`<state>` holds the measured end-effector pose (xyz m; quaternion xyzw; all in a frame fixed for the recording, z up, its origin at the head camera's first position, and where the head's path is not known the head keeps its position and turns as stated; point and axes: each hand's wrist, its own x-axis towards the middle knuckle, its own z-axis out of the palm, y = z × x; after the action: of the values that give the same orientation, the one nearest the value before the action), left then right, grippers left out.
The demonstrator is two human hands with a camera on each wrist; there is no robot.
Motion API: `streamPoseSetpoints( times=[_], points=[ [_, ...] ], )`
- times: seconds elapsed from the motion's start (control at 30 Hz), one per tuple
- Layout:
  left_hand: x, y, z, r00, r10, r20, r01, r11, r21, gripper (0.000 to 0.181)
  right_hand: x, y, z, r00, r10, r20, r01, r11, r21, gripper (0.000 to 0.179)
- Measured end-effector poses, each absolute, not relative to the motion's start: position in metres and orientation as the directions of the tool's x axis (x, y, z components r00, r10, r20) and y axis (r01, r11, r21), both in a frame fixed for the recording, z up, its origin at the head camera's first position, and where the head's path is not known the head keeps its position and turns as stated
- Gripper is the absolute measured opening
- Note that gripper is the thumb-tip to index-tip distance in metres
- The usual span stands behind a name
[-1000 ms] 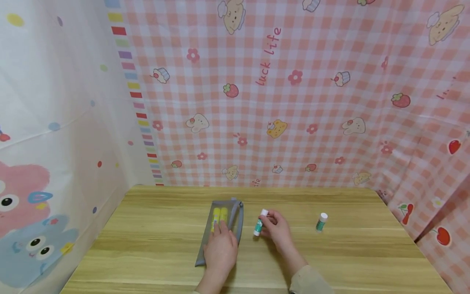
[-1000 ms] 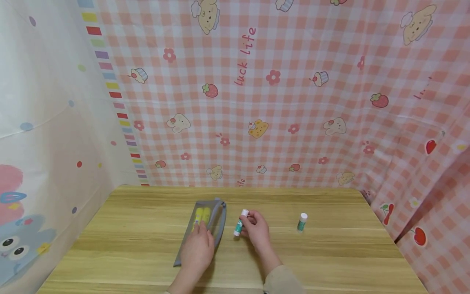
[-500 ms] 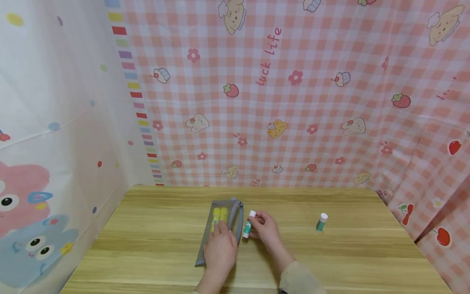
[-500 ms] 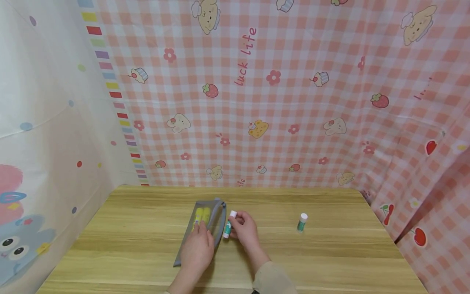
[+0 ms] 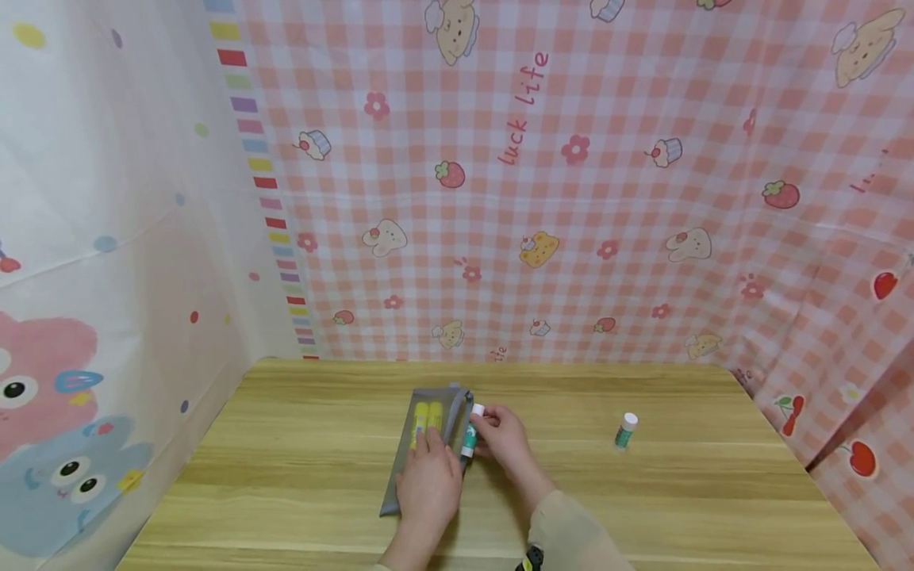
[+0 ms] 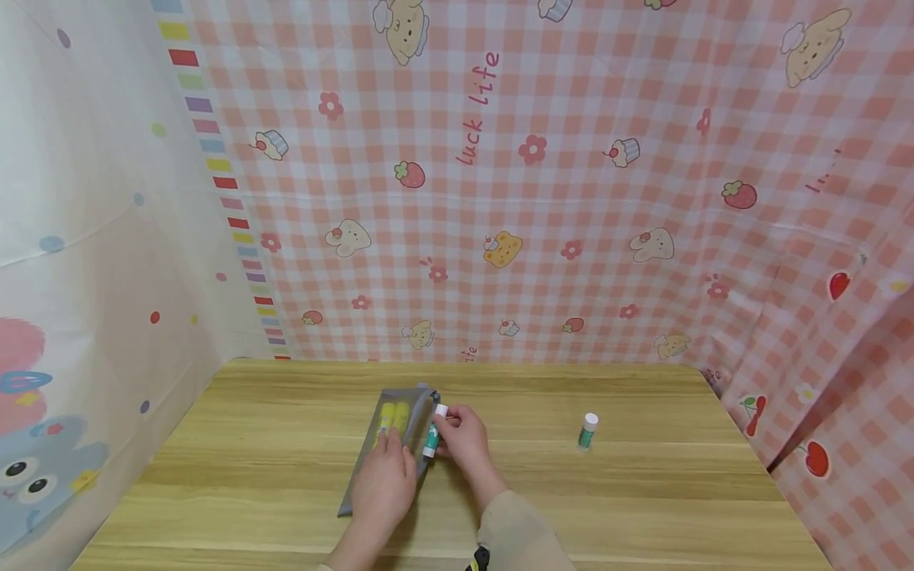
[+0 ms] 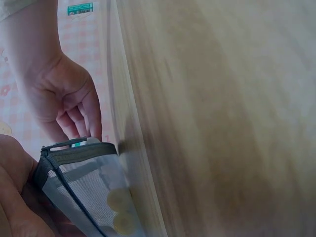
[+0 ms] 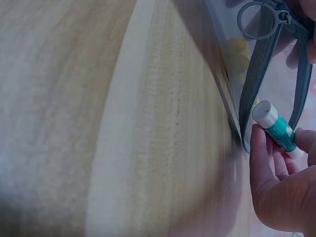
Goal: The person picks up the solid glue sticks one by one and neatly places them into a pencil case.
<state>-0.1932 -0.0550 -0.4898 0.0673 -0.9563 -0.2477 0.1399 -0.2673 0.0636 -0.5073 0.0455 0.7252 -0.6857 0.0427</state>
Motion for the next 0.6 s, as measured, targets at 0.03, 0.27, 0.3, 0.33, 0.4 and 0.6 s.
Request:
streamPoseSetpoints(
  times=[0.03, 0.27, 0.3, 0.33, 0.4, 0.6],
  points=[
    [-0.1932, -0.055, -0.4898, -0.952, -0.199, 0.234, -0.06, 0.868, 0.493, 0.043, -0.268, 0.0628, -0.5072, -0.991, 0.009, -0.13, 0.13, 0.066, -0.989, 0.031],
    [-0.1942, -0.0551, -0.4904, -0.953, -0.206, 0.224, -0.07, 0.865, 0.496, 0.044, -0.2736, 0.0577, -0.5083, -0.988, 0.0, -0.151, 0.15, 0.136, -0.979, 0.028],
    [-0.1943, -0.0551, -0.4905, -0.953, -0.206, 0.223, -0.071, 0.865, 0.497, 0.044, -0.2743, 0.0571, -0.5085, -0.988, -0.001, -0.155, 0.154, 0.148, -0.977, 0.028],
    [-0.1944, -0.0551, -0.4906, -0.953, -0.206, 0.223, -0.071, 0.865, 0.497, 0.044, -0.2751, 0.0566, -0.5087, -0.987, 0.0, -0.161, 0.159, 0.161, -0.974, 0.028],
    [-0.1945, -0.0551, -0.4911, -0.952, -0.206, 0.226, -0.069, 0.864, 0.498, 0.044, -0.2764, 0.0559, -0.5088, -0.986, -0.001, -0.168, 0.165, 0.187, -0.968, 0.029],
    [-0.1944, -0.0551, -0.4915, -0.952, -0.204, 0.229, -0.064, 0.864, 0.5, 0.044, -0.2774, 0.0545, -0.5086, -0.986, -0.019, -0.163, 0.152, 0.263, -0.953, 0.025]
  ],
)
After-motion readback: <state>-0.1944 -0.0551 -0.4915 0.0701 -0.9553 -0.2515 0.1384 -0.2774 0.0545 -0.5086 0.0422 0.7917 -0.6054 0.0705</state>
